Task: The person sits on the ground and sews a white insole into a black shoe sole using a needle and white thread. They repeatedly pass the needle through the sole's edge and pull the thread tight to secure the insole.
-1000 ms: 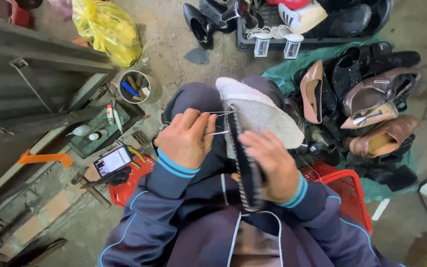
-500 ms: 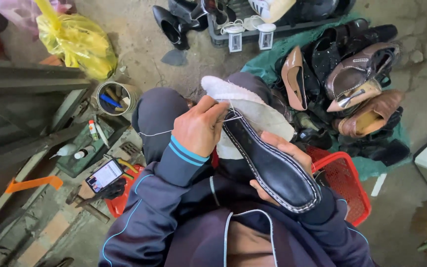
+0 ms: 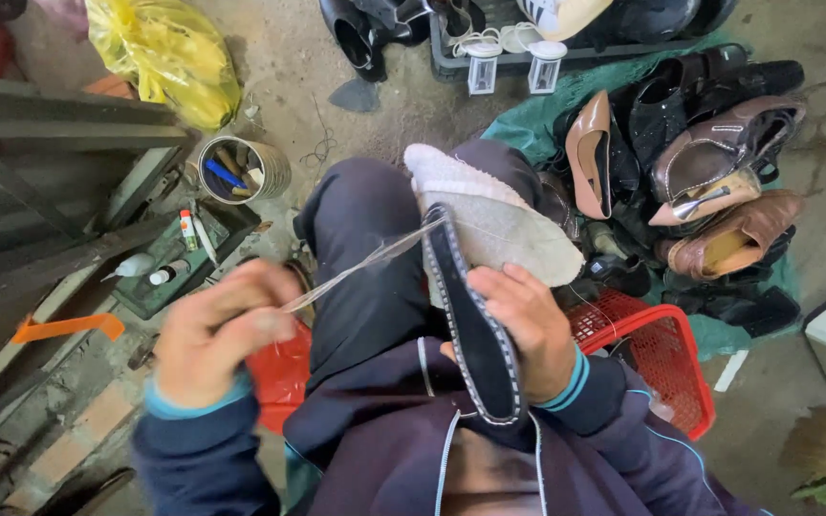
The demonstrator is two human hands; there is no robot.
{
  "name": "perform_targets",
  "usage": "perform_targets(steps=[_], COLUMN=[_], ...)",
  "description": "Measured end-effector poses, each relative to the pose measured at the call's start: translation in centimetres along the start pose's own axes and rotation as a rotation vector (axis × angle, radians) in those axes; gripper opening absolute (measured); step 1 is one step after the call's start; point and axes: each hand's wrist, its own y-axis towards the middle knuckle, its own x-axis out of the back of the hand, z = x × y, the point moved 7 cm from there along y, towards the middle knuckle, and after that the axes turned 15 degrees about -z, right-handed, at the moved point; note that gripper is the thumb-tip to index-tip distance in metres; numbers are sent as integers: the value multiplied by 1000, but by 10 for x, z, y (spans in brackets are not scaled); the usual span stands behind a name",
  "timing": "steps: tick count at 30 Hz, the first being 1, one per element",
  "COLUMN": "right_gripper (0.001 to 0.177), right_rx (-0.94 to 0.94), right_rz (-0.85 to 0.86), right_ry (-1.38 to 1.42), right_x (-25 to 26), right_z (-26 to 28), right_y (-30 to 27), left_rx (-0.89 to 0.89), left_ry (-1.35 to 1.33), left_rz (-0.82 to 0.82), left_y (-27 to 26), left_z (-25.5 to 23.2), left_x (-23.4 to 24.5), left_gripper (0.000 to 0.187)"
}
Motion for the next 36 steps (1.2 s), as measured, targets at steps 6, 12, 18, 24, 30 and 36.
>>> perform_targets(steps=[6,12,18,24,30,36], right_gripper=[56,30,45,13,8,11], right_rx=[97,161,175,172,-32,-24], right_rz=[234,480,426,340,332,300], right_ry=[-33,-90,-216,-371,-326,-452], right_x=[-13,-20,-26,-58,-25,-10], right_z=[11,15,2,-24,-41,-41], right_y=[-12,-12,36,46,54,59], left_rx=[286,-15,-316,-401,-413,-383], left_ry=[273,1209,722,869,881,848], left_rz=[-470,-668,-489,-436,-428,-442], left_y=[-65,-69,-6,16,19,28], left_z=[40,79,27,24,32,35], left_x=[104,115,-25,-77,-85,-88], left_gripper=[30,15,6,9,20,14])
